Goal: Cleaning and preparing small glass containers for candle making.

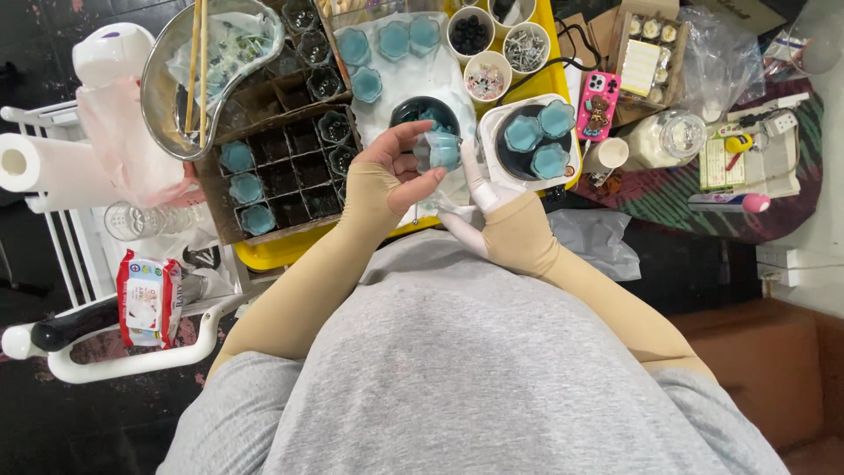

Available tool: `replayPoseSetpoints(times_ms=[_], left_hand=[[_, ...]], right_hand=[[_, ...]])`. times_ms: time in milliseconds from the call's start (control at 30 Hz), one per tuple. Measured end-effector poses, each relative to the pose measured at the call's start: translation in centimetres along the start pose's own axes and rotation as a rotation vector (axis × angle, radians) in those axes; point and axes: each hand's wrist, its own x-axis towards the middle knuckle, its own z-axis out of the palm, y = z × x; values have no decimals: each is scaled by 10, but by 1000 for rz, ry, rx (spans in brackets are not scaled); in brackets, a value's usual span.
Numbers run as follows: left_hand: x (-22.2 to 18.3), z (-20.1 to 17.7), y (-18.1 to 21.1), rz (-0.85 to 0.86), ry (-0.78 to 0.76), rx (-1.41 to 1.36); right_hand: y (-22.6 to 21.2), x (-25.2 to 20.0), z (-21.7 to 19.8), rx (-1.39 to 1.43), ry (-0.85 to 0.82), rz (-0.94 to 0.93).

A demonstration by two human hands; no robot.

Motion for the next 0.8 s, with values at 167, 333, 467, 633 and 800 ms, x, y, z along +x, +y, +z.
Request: replayPoseSetpoints(times_ms=[167, 333, 467, 633, 800], left_hand=[[-4, 4, 4, -6, 58, 17], [-8, 4, 4, -7, 72, 32], [-10, 6, 1, -38, 81, 96], [-12, 11, -1, -63, 26, 28], [-16, 4, 4, -78, -23, 13]], right_hand=[[1, 0, 2, 181, -131, 193], [2, -2, 8, 252, -165, 266], [-6, 1, 8, 202, -100, 155], [-15, 3, 10, 380, -125, 209], [-1, -16, 21, 628, -255, 409]])
